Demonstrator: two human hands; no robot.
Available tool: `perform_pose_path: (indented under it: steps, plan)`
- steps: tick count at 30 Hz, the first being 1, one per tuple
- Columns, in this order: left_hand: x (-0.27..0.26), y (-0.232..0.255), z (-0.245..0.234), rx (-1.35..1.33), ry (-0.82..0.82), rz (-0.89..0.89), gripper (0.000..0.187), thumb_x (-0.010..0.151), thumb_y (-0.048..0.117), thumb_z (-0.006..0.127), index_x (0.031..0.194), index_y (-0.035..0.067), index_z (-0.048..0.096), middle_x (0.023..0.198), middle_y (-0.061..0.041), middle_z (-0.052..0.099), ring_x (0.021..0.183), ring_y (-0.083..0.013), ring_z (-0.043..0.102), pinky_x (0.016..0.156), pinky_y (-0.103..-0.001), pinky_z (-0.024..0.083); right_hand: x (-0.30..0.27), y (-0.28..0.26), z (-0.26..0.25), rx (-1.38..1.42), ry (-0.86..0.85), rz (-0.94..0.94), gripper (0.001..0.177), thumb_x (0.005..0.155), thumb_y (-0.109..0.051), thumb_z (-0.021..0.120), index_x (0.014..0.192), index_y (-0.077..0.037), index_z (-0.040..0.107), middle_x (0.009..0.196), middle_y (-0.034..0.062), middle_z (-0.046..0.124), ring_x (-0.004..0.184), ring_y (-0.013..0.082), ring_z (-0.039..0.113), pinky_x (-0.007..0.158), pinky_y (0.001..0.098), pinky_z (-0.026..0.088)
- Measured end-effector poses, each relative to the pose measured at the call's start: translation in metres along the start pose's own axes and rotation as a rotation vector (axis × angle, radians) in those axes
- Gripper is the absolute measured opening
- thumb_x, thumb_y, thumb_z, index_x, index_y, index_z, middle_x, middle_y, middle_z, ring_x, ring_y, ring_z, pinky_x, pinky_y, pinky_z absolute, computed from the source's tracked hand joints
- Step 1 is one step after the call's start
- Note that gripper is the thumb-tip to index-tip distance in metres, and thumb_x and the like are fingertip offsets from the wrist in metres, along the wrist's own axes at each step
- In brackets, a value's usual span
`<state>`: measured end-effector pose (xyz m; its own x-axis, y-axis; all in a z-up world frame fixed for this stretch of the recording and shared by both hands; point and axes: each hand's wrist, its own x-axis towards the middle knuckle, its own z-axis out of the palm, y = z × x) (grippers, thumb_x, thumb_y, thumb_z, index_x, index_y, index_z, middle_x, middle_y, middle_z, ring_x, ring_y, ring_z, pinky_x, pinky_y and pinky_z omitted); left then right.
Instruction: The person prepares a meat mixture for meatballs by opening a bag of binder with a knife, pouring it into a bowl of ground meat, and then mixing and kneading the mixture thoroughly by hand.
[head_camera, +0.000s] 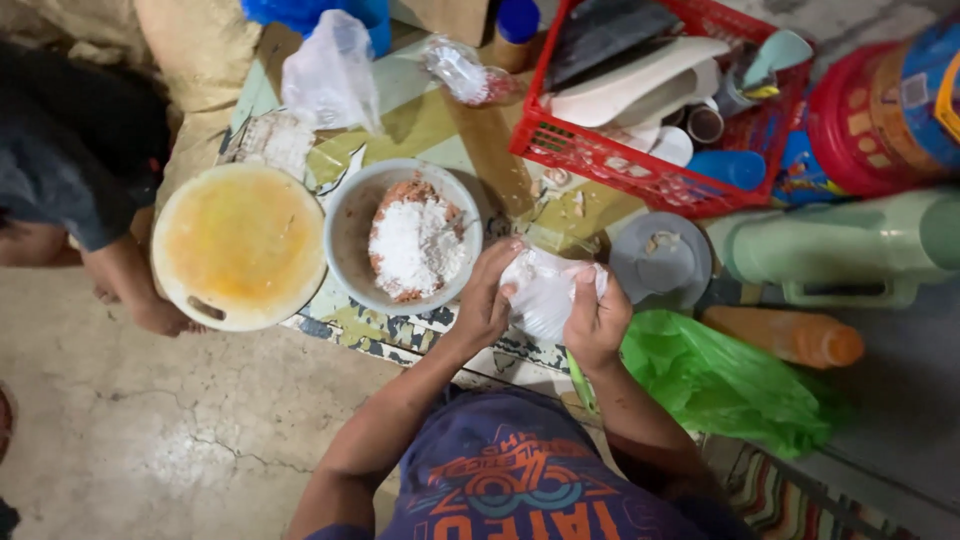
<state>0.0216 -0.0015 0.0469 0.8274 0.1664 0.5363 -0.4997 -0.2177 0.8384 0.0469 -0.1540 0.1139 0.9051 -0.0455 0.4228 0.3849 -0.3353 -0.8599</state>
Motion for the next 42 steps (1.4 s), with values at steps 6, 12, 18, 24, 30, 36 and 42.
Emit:
perform_pose_path:
  steps: [6, 12, 18, 24, 30, 36, 42]
  plan:
    - [-0.005, -0.013, 0.021, -0.035, 0.141, 0.017, 0.037, 0.105, 0.021, 0.056, 0.133, -0.002, 0.065, 0.128, -0.020, 0.065, 0.125, -0.0415, 0.062, 0.108, -0.054, 0.047, -0.005, 0.013, -0.009, 0.039, 0.034, 0.026, 0.033, 0.108, -0.006, 0.053, 0.075, -0.004, 0.059, 0.058, 0.0064, 0.055, 0.063, 0.0085, 0.047, 0.058, 0.0328, 0.047]
    - [-0.011, -0.028, 0.035, -0.130, 0.228, -0.125, 0.026, 0.106, 0.012, 0.056, 0.120, 0.001, 0.075, 0.121, -0.022, 0.072, 0.120, -0.0406, 0.067, 0.105, -0.052, 0.050, -0.010, 0.029, -0.020, 0.028, 0.072, 0.047, 0.031, 0.108, -0.007, 0.053, 0.078, -0.003, 0.062, 0.058, 0.0092, 0.053, 0.058, 0.0117, 0.048, 0.056, 0.0332, 0.046]
    - [0.017, 0.009, 0.044, -0.260, 0.259, -0.322, 0.028, 0.110, 0.014, 0.050, 0.117, -0.002, 0.072, 0.124, -0.024, 0.073, 0.123, -0.0368, 0.065, 0.109, -0.050, 0.048, -0.014, 0.056, -0.034, 0.035, 0.138, 0.097, 0.033, 0.109, -0.008, 0.051, 0.078, -0.003, 0.060, 0.058, 0.0064, 0.052, 0.058, 0.0112, 0.046, 0.055, 0.0310, 0.042]
    - [0.033, 0.001, 0.056, -0.229, 0.202, -0.371, 0.027, 0.109, 0.014, 0.052, 0.113, 0.000, 0.074, 0.115, -0.023, 0.075, 0.115, -0.0368, 0.070, 0.105, -0.052, 0.051, -0.014, 0.074, -0.040, -0.082, 0.231, 0.147, 0.028, 0.110, -0.010, 0.054, 0.084, 0.000, 0.060, 0.064, 0.0161, 0.058, 0.065, 0.0172, 0.052, 0.062, 0.0389, 0.048]
    - [0.099, 0.004, 0.048, -0.200, 0.219, -0.501, 0.028, 0.109, 0.024, 0.056, 0.111, 0.005, 0.076, 0.110, -0.018, 0.076, 0.111, -0.0266, 0.068, 0.104, -0.049, 0.050, 0.018, 0.096, -0.026, -0.172, 0.207, 0.113, 0.027, 0.111, -0.016, 0.053, 0.091, -0.001, 0.062, 0.071, 0.0226, 0.062, 0.066, 0.0228, 0.057, 0.067, 0.0425, 0.050]
    - [0.170, -0.024, -0.010, -0.115, 0.170, -0.501, 0.038, 0.107, 0.044, 0.057, 0.112, 0.013, 0.078, 0.107, -0.010, 0.077, 0.103, -0.0190, 0.066, 0.103, -0.042, 0.048, 0.072, 0.096, 0.035, -0.065, 0.161, 0.006, 0.025, 0.109, -0.017, 0.060, 0.100, 0.005, 0.069, 0.087, 0.0271, 0.071, 0.085, 0.0395, 0.071, 0.082, 0.0429, 0.056]
    - [0.240, -0.094, -0.069, -0.112, 0.229, -0.324, 0.031, 0.109, 0.034, 0.055, 0.109, 0.011, 0.076, 0.100, -0.006, 0.073, 0.098, -0.0162, 0.061, 0.099, -0.039, 0.048, 0.136, 0.067, 0.116, 0.000, -0.083, 0.029, 0.034, 0.112, -0.029, 0.052, 0.108, 0.002, 0.067, 0.097, 0.0257, 0.071, 0.096, 0.0320, 0.069, 0.091, 0.0492, 0.052]
